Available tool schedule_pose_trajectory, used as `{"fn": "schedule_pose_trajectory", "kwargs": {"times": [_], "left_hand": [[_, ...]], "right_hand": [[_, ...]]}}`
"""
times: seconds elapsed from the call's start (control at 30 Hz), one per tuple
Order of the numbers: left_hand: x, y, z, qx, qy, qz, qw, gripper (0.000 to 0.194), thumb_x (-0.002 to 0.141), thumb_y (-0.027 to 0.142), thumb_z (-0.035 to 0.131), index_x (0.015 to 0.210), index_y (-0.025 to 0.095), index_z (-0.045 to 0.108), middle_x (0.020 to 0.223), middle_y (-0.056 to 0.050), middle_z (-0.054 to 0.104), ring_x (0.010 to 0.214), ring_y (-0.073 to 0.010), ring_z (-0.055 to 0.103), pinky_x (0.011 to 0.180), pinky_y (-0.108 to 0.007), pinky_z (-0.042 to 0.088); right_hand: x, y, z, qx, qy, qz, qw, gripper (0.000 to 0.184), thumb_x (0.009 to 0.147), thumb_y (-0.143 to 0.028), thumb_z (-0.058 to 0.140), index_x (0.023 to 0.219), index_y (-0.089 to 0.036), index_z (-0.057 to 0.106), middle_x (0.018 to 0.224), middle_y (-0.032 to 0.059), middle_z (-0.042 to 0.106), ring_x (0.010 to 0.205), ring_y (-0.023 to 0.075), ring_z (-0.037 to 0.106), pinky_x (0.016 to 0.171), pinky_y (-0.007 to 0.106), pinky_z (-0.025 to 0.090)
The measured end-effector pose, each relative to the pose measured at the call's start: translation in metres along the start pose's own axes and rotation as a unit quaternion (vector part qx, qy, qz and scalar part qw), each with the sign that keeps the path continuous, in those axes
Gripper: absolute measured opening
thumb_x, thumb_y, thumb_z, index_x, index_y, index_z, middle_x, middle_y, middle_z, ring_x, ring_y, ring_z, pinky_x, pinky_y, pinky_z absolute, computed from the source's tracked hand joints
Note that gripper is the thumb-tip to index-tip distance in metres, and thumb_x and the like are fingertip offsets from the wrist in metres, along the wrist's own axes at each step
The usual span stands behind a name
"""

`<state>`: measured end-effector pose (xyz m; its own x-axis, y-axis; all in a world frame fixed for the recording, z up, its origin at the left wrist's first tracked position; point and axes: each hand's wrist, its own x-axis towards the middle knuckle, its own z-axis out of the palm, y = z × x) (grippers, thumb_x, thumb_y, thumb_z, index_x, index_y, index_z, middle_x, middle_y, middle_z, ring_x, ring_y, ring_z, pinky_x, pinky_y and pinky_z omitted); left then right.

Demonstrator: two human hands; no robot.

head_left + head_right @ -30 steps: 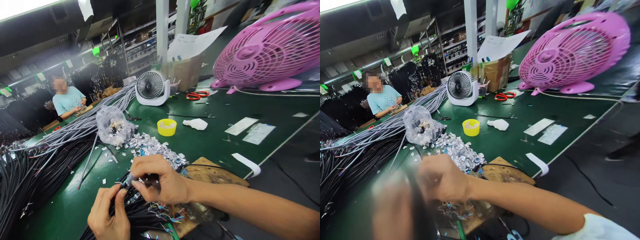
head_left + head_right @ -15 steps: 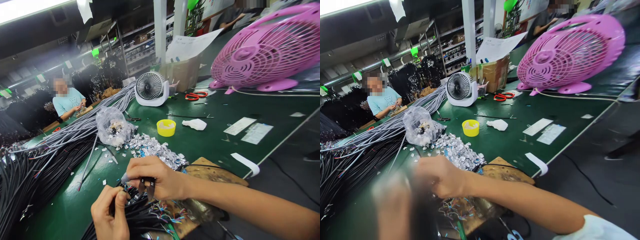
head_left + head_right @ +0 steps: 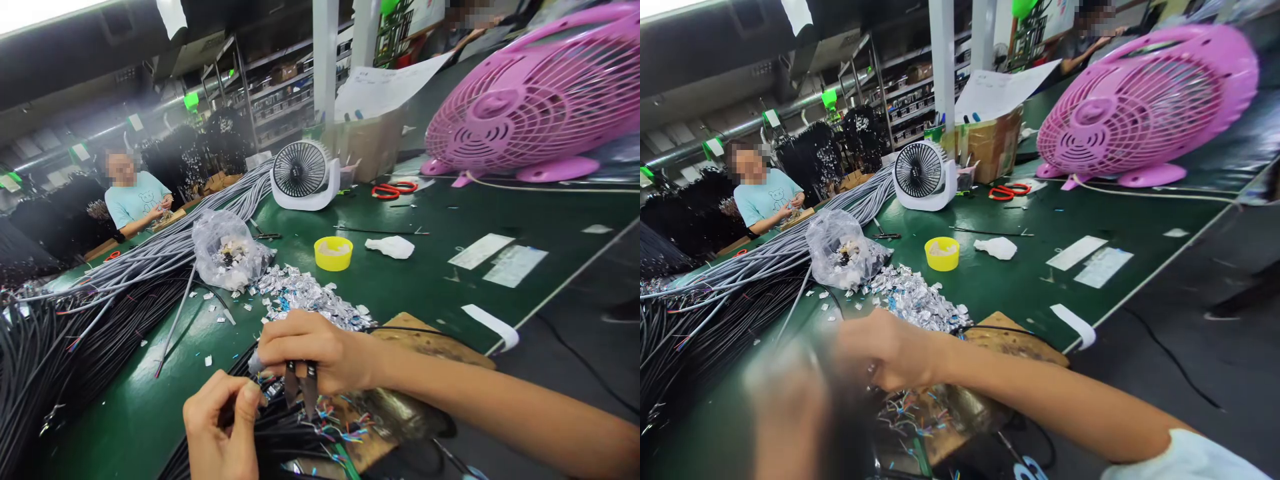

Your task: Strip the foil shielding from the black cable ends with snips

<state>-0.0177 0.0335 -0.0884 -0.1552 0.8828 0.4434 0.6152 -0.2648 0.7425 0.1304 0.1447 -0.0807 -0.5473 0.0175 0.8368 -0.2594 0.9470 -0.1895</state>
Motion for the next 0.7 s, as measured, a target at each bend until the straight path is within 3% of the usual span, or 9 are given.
{"fn": "schedule_pose_trajectory", "kwargs": {"times": [0.17,0.43,0.57,0.7], "left_hand": [[-0.0001,-0.0006,-0.0001,-0.012,-0.016,-0.014,1.0,0.037,0.086,0.036,0.05,0.06,0.018,0.068,0.05,0.0,0.05,0.043,-0.0096,0.045,0.042,-0.021,0.031],[0.0007,-0.0007,0.0021,-0.01,0.027,-0.004,1.0,0.03,0.083,0.034,0.054,0.062,0.017,0.067,0.052,-0.001,0.052,0.046,-0.0113,0.047,0.044,-0.022,0.034],[0.0006,-0.0001,0.003,-0.018,0.032,-0.005,0.999,0.027,0.082,0.033,0.056,0.061,0.018,0.066,0.052,0.0,0.055,0.047,-0.0119,0.05,0.044,-0.022,0.036],[0.001,0.0002,0.0033,-0.027,0.03,-0.003,0.999,0.025,0.082,0.03,0.056,0.061,0.018,0.065,0.053,0.0,0.056,0.049,-0.0122,0.052,0.046,-0.022,0.039]], "right_hand": [[0.0015,-0.0007,-0.0039,0.004,-0.035,0.003,0.999,0.016,0.086,-0.01,0.045,0.078,-0.006,0.059,0.067,0.0056,0.054,0.061,0.0099,0.045,0.051,0.02,0.034],[-0.0023,-0.0031,0.0001,0.017,-0.057,0.095,0.994,0.01,0.084,-0.01,0.044,0.082,-0.01,0.054,0.07,0.0039,0.053,0.061,0.0099,0.041,0.054,0.02,0.035],[0.0002,-0.0052,0.0005,0.087,-0.044,0.129,0.987,0.005,0.076,-0.009,0.049,0.079,-0.011,0.052,0.068,0.0003,0.049,0.059,0.0081,0.038,0.054,0.019,0.033],[0.0037,-0.0065,0.0005,0.179,-0.057,0.217,0.958,0.016,0.067,-0.006,0.052,0.081,-0.011,0.054,0.066,-0.0033,0.047,0.057,0.0054,0.039,0.053,0.016,0.032]]}}
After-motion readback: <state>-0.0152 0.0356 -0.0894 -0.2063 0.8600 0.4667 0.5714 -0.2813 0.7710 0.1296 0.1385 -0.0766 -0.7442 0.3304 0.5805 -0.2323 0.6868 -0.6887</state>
